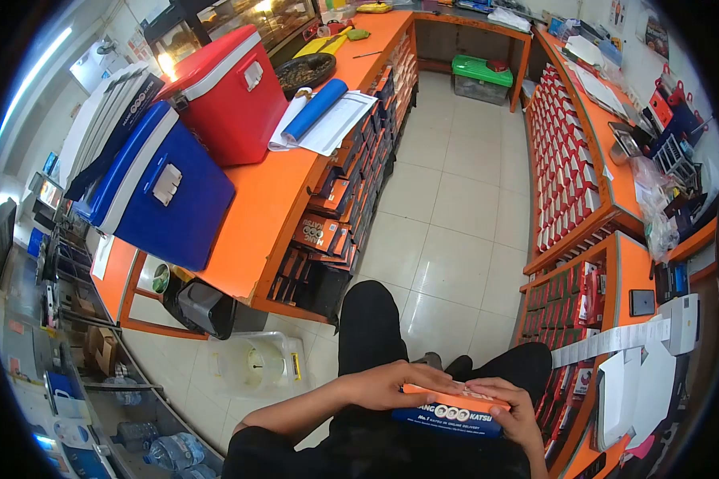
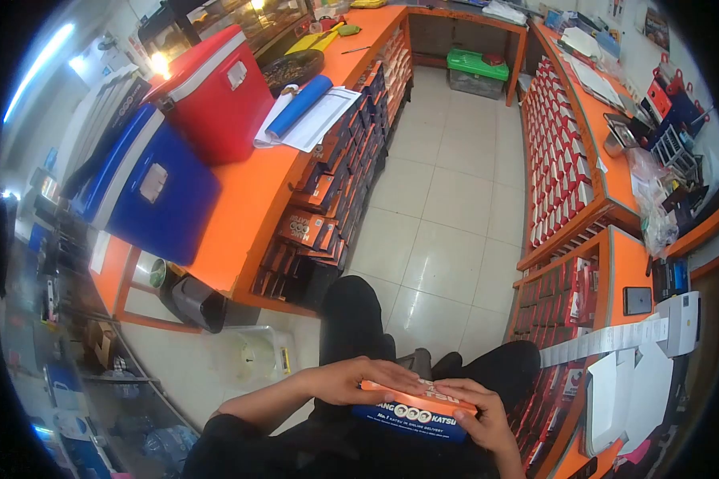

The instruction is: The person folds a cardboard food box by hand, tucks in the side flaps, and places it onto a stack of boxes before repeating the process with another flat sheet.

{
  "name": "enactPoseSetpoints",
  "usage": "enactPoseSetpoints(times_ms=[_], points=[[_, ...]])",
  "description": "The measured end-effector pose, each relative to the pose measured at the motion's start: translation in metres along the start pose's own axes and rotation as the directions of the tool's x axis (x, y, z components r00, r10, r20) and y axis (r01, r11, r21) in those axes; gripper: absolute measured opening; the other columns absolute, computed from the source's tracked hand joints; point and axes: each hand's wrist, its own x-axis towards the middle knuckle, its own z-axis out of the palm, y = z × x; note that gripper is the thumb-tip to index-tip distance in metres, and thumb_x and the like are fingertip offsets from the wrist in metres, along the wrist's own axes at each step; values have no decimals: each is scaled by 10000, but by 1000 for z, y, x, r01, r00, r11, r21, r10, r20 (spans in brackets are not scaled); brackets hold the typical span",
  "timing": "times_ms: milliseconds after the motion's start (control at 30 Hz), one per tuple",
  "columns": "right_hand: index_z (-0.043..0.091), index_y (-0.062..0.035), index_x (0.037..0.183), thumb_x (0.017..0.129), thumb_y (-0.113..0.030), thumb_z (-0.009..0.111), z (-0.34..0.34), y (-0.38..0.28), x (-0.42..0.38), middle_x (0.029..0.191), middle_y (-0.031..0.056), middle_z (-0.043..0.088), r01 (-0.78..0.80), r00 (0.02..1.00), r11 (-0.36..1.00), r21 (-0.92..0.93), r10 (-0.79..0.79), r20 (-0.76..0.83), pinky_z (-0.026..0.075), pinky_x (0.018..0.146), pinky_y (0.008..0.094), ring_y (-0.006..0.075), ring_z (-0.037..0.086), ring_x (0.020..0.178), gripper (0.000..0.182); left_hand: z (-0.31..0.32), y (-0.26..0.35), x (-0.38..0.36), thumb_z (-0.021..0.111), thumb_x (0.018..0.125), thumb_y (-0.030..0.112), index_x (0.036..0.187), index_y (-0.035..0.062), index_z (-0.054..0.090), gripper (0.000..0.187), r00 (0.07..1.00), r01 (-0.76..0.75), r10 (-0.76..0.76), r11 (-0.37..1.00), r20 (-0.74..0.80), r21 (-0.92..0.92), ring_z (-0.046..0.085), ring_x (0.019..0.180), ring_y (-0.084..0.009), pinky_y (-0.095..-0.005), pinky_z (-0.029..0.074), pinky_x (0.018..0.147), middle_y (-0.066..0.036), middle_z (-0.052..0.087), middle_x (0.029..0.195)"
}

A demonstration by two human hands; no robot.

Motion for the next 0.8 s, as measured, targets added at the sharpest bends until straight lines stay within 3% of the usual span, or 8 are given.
enactPoseSetpoints(times_ms=[267,367,400,433,467,600,733,800], points=[[737,16,1201,947,-315,657,-1,7,10,1156,195,741,46,999,998,-48,-46,-17,480,1048,453,345,654,1180,425,-1,-15,-2,581,1055,302,1473,145,576,447,996,-67,68,998,-57,18,356,1500,-351,-472,302,1218,-157,513,1535],[744,23,1155,889,-309,718,0,12,22,1152,171,738,147,973,977,-155,-171,-154,485,1034,461,333,666,1128,427,-2,-24,-2,597,1048,331,1569,147,434,576,955,-1,49,987,-294,161,308,1520,-342,-500,275,1219,-115,327,1658],[745,19,1130,853,-300,746,1,10,28,1138,163,735,228,945,924,-306,-286,-159,493,1006,456,333,667,1108,423,-5,-36,-2,611,1039,372,1598,175,352,647,911,59,-171,954,-376,-293,312,1515,-331,-503,281,1212,-121,292,1661],[746,15,1106,817,-291,775,2,10,33,1124,154,732,297,906,843,-449,-397,-146,501,978,450,332,668,1087,421,-7,-37,-2,625,1030,412,1628,203,270,726,849,59,-399,723,-347,-689,316,1510,-321,-506,287,1205,-127,257,1665],[746,-27,1077,752,-284,822,-2,15,38,1107,119,725,369,882,735,-569,-470,-35,485,956,480,312,667,1084,421,-14,-28,-3,624,1026,447,1622,143,217,783,824,100,-508,564,-250,-820,365,1485,-279,-470,343,1188,-132,350,1608],[741,-88,1057,708,-318,873,9,15,54,1121,47,727,487,853,604,-630,-483,197,424,998,565,249,671,1086,438,-21,-49,-13,657,1020,312,1562,-15,255,750,780,155,-577,553,-242,-818,469,1416,-209,-354,428,1155,-141,477,1489],[719,-95,1096,696,-377,897,14,32,65,1207,90,690,570,802,545,-615,-533,270,395,1076,597,277,642,1165,521,-22,-80,-29,682,1002,241,1570,2,251,752,782,93,-579,477,-233,-874,473,1415,-223,-380,433,1157,-137,467,1498],[697,-92,1137,699,-418,896,16,39,68,1272,128,643,538,810,551,-639,-547,210,377,1101,607,307,609,1213,581,-26,-89,-41,686,981,179,1568,10,258,746,843,-62,-417,552,-339,-832,494,1400,-227,-396,448,1148,-136,456,1517]])
